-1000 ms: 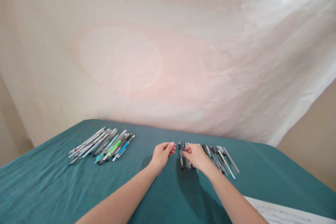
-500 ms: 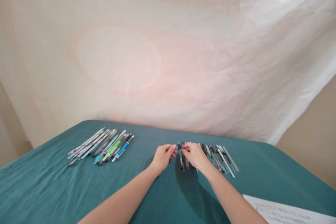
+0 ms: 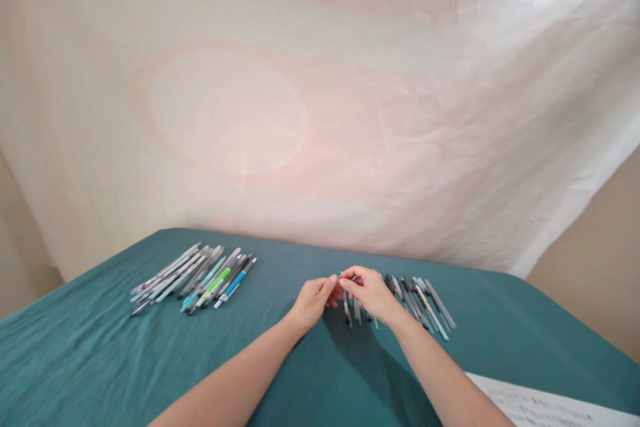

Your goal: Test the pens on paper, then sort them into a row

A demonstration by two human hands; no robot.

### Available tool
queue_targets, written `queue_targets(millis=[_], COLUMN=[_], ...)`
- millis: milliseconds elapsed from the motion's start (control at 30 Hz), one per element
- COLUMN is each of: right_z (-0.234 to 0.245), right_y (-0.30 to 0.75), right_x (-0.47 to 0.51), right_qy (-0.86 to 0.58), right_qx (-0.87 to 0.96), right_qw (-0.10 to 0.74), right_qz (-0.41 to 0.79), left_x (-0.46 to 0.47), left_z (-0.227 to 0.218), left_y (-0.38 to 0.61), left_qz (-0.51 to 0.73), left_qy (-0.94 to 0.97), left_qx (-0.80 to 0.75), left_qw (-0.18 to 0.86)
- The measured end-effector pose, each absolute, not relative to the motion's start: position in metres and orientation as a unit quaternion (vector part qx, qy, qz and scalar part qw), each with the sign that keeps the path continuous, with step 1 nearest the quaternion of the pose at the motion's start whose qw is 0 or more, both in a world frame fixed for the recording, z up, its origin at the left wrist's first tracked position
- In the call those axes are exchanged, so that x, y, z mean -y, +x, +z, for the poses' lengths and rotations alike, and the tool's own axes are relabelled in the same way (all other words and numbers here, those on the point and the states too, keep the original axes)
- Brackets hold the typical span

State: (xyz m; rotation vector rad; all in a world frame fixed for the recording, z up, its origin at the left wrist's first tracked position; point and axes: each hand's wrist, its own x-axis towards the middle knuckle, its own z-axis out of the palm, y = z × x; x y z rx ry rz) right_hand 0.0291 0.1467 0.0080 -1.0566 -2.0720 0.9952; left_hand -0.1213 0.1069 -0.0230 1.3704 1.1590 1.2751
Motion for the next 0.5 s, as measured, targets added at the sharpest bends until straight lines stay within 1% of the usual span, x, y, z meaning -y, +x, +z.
queue_targets(millis=[133, 233, 333, 500], right_z=[0.005, -0.003, -0.01, -0.012], right_y=[0.038, 0.042, 0.043, 0.041], right_x=[-0.157, -0.162, -0.161, -0.159], right_qy=[-0.459, -0.501, -0.508, -0.496], right_qx=[0.801, 0.808, 0.818, 0.831], right_qw=[0.298, 0.271, 0.244, 0.231], right_qz=[0.243, 0.153, 0.118, 0.096], left_x=[-0.109, -0.108, -0.108, -0.108], left_z=[-0.023, -0.023, -0.023, -0.025], left_y=[-0.123, -0.125, -0.126, -0.127], left_qz=[0.528, 0.537, 0.535, 0.53], left_qy=[0.515, 0.504, 0.511, 0.518], left_qx=[-0.46, -0.456, -0.455, -0.45], left_qw=[0.494, 0.5, 0.496, 0.498])
